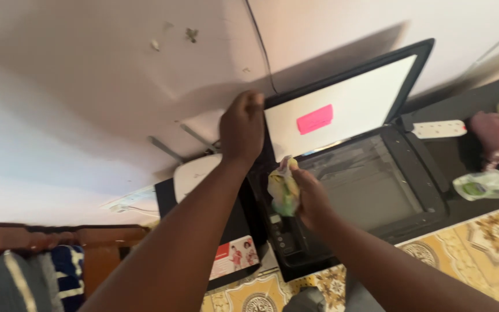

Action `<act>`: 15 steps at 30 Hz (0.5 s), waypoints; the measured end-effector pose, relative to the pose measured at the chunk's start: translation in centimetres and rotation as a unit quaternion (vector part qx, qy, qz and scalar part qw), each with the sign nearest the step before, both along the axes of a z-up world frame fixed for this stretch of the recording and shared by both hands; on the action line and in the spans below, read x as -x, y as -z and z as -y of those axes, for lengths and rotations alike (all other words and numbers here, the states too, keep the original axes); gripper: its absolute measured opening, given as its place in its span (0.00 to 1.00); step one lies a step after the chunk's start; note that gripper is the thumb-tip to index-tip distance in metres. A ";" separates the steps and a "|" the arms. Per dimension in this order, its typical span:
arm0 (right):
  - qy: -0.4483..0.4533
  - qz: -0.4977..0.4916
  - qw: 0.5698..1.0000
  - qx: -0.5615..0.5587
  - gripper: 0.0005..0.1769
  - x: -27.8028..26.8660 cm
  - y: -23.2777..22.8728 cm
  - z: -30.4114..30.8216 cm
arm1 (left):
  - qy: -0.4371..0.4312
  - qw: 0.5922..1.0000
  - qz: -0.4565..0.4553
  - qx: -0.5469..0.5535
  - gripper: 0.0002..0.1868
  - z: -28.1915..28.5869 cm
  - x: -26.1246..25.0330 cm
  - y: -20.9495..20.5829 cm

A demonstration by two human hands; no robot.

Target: The person is cleaning the top surface and the scanner glass of a printer using a cloth and spray.

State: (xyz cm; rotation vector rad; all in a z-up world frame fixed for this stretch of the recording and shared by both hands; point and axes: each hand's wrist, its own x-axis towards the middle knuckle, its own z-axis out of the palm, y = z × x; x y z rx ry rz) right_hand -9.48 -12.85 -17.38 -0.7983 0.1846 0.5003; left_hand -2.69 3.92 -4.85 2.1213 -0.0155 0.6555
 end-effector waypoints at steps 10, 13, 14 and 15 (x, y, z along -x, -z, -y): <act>0.002 -0.008 1.000 0.027 0.17 1.3 0.1 8.3 | 0.011 0.983 -0.039 -0.182 0.11 2.2 13.0 8.3; -0.001 -0.018 0.999 0.036 0.17 2.1 1.0 9.5 | 0.048 0.966 -0.131 -0.217 0.18 2.9 15.0 11.3; 0.004 -0.033 0.999 0.041 0.16 2.3 1.4 9.8 | 0.055 0.955 -0.167 -0.240 0.24 3.0 15.6 12.1; 0.002 -0.032 0.998 0.050 0.16 2.6 0.9 10.0 | 0.055 0.957 -0.167 -0.232 0.24 3.1 15.6 12.9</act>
